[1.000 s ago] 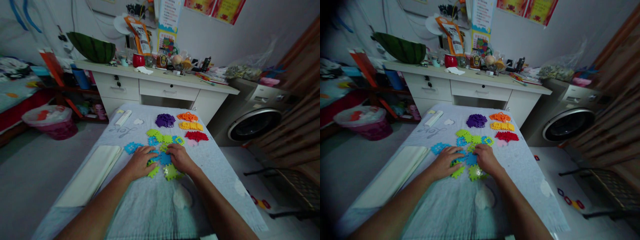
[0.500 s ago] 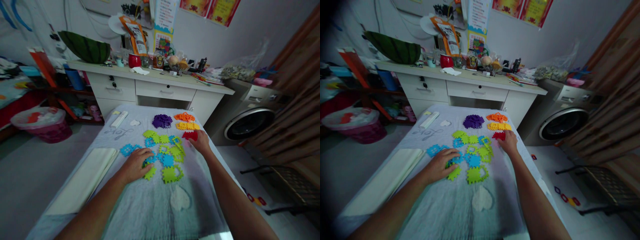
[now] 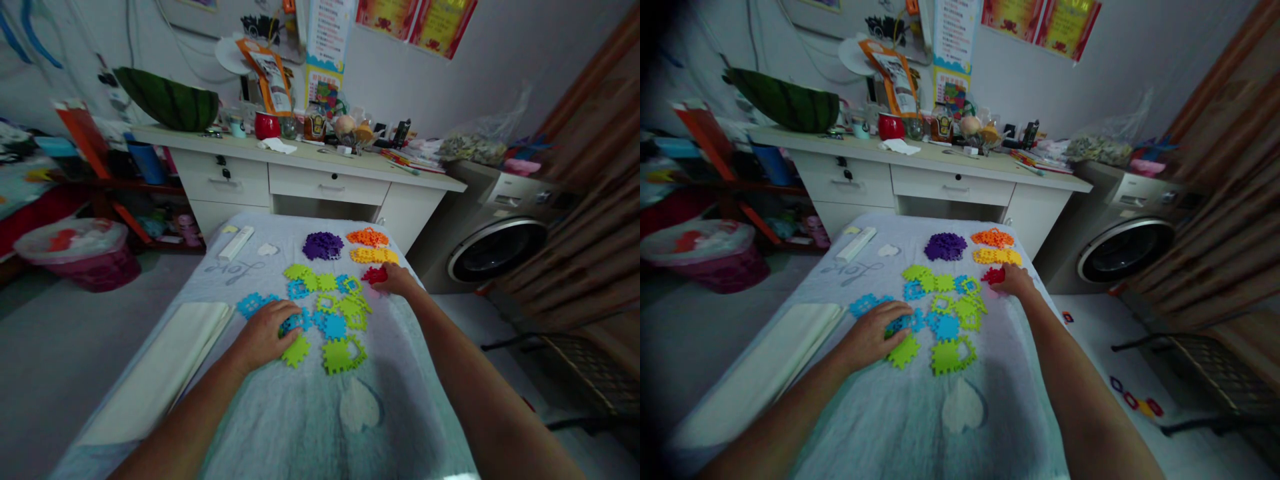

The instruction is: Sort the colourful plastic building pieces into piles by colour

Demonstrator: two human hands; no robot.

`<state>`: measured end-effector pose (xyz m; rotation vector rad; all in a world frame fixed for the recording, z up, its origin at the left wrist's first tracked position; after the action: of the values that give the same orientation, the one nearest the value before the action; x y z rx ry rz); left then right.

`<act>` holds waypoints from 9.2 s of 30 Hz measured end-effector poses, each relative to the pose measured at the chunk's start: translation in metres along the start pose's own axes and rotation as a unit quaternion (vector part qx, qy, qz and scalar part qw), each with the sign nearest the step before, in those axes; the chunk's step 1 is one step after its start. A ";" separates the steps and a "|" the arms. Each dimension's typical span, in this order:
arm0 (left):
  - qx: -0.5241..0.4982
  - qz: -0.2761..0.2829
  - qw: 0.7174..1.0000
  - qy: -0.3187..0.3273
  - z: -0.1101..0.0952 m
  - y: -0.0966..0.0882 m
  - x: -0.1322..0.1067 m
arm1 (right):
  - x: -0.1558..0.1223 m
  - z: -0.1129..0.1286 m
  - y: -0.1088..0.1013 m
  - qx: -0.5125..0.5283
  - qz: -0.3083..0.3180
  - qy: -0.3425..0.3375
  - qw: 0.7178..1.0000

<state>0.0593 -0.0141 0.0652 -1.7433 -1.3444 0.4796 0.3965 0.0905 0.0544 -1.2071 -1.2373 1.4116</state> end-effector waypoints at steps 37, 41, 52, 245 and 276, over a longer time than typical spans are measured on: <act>-0.035 -0.034 0.999 -0.025 0.015 0.002 0.004 | -0.040 0.124 -0.041 0.169 -0.194 -0.141 0.956; -0.023 -0.018 1.000 -0.002 0.008 0.003 0.004 | -0.033 0.047 -0.008 0.072 -0.114 0.038 0.990; -0.017 -0.009 1.000 0.019 -0.006 -0.003 0.002 | -0.038 0.084 -0.026 0.156 -0.210 -0.123 0.957; 0.112 -0.125 0.976 -0.136 0.045 -0.005 0.007 | -0.023 0.019 -0.015 0.194 -0.274 0.006 0.942; 0.127 -0.160 0.965 -0.162 0.039 -0.022 0.009 | -0.045 0.179 -0.027 0.353 -0.113 -0.289 0.883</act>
<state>0.0207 0.0105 0.0633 -1.2439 -1.6762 0.7384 0.2258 0.0250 0.0924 -0.1295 -1.0272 1.8747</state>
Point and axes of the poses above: each hand's wrist, its own x-axis towards the middle knuckle, its own y-axis out of the palm, z = x × y, the point moved 9 cm from there along x, towards the middle knuckle, and after that the axes turned 15 degrees about -y, right-handed, at the moved point
